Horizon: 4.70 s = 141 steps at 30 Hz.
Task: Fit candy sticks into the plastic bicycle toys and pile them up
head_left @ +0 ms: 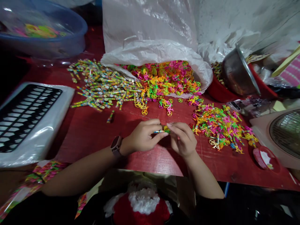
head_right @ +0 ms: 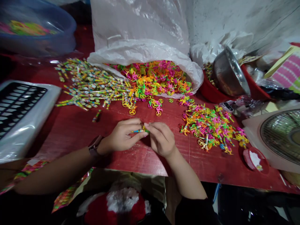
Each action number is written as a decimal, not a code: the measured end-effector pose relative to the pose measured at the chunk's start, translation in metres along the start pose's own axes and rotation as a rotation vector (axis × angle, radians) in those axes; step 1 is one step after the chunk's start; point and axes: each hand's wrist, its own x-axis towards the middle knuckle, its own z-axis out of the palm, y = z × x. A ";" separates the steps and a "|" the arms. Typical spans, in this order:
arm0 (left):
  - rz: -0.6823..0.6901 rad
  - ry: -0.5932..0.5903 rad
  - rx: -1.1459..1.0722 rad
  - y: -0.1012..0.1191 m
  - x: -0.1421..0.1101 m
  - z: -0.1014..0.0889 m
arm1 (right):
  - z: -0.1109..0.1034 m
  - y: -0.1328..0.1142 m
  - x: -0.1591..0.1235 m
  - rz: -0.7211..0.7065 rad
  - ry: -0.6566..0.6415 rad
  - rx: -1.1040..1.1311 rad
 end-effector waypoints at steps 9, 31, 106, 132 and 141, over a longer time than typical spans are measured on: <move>-0.106 -0.021 -0.105 -0.003 -0.002 0.002 | 0.007 0.001 -0.002 0.100 -0.011 0.001; -0.137 0.024 0.088 -0.018 0.006 -0.008 | -0.025 0.038 -0.001 0.182 0.134 -0.285; -0.628 -0.476 0.937 -0.095 0.013 -0.019 | 0.034 0.081 -0.022 0.887 0.011 0.570; -0.628 -0.062 -0.033 -0.072 0.011 -0.017 | 0.029 0.059 -0.008 1.017 0.252 0.931; -0.451 -0.258 -0.576 -0.039 -0.002 0.012 | 0.024 0.033 0.000 1.021 0.205 0.971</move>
